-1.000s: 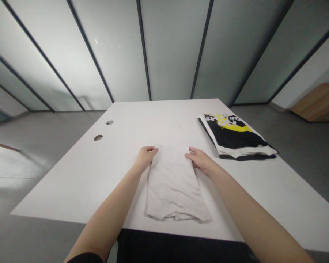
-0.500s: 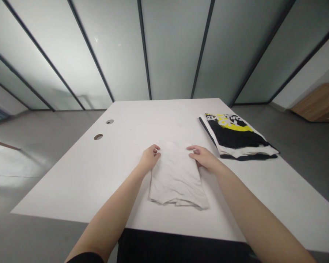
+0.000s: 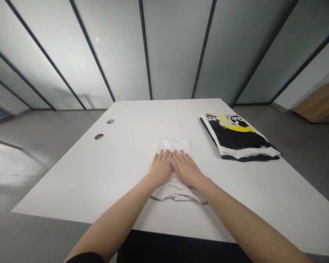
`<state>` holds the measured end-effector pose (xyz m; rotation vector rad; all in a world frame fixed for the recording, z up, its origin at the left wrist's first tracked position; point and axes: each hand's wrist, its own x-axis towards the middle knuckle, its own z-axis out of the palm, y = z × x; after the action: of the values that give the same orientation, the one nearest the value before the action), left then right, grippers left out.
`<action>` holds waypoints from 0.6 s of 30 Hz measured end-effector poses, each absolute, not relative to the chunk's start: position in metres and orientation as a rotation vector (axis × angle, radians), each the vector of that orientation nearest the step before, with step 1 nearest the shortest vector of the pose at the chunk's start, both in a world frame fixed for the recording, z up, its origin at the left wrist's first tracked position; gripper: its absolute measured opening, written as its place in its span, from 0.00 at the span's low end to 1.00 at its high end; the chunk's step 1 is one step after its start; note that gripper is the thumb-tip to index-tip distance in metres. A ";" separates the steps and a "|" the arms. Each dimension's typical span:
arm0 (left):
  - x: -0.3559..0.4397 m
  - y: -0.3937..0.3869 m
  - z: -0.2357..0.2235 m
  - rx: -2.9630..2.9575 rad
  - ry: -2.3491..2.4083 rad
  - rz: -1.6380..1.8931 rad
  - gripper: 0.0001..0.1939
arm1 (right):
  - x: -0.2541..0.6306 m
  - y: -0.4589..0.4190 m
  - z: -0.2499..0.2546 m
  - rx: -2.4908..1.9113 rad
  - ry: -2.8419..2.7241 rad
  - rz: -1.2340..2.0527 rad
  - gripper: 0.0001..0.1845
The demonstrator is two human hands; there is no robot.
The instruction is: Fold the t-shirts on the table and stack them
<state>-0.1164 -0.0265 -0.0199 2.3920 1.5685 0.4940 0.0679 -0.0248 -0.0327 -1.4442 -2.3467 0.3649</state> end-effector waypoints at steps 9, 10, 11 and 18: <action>-0.121 -0.023 -0.025 2.306 1.702 0.425 0.33 | 0.082 -0.011 -0.034 -1.657 -2.315 0.316 0.32; -0.123 -0.022 -0.025 2.305 1.690 0.428 0.33 | 0.084 -0.011 -0.034 -1.659 -2.308 0.325 0.32; -0.125 -0.022 -0.025 2.310 1.674 0.433 0.33 | 0.085 -0.011 -0.033 -1.655 -2.302 0.335 0.32; -0.132 -0.017 -0.024 2.321 1.579 0.735 0.24 | 0.087 -0.031 -0.005 -1.372 -2.394 0.243 0.27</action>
<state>-0.1323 -0.0168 -0.0242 2.3207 1.5786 0.7347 0.0866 -0.0309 -0.0049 -1.3723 -2.3940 0.2433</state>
